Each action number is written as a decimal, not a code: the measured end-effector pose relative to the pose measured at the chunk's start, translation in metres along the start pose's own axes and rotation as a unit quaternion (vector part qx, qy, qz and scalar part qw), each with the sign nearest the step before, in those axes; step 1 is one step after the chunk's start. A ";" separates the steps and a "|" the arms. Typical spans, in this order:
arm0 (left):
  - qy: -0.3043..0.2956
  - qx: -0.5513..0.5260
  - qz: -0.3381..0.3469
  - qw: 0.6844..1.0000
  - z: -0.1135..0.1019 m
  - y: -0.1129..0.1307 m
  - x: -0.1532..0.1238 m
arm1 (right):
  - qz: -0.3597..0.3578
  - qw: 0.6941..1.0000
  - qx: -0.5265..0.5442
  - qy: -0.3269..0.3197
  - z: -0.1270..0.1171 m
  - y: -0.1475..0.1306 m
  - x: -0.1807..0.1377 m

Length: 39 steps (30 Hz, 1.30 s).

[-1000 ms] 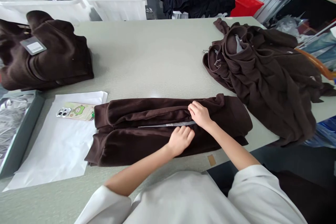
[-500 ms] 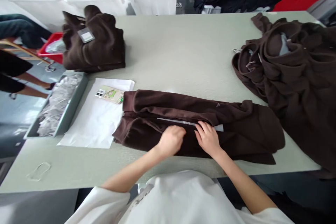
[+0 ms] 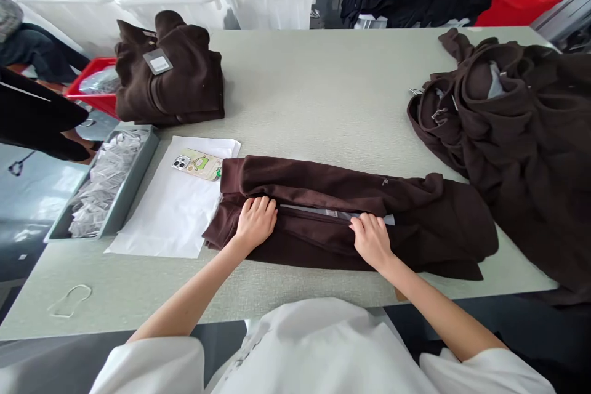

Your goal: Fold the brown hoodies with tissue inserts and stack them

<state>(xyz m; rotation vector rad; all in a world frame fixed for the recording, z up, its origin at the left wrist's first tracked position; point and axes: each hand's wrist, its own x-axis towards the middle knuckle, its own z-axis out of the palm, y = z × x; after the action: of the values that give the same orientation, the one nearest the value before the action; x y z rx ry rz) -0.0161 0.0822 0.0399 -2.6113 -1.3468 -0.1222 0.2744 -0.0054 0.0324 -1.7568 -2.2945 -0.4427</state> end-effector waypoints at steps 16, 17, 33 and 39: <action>0.002 0.009 -0.061 0.998 0.007 -0.012 0.014 | 0.081 0.996 0.021 0.030 0.023 0.000 0.004; 0.017 0.008 -0.061 0.998 0.005 -0.010 0.015 | 0.089 0.995 0.027 0.043 0.024 0.000 0.004; 0.050 -0.243 0.091 0.964 0.008 0.214 0.116 | 0.589 0.725 0.186 0.305 -0.015 -0.001 -0.124; -0.074 -0.285 0.032 0.955 0.017 0.181 0.171 | 0.627 0.503 0.448 0.391 -0.001 0.038 -0.149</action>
<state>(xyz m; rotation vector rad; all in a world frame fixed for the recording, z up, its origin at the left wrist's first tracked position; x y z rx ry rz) 0.2305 0.1197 0.0262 -3.1898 -1.4438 -0.3609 0.3500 -0.1302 -0.0149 -1.5068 -0.0953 0.2400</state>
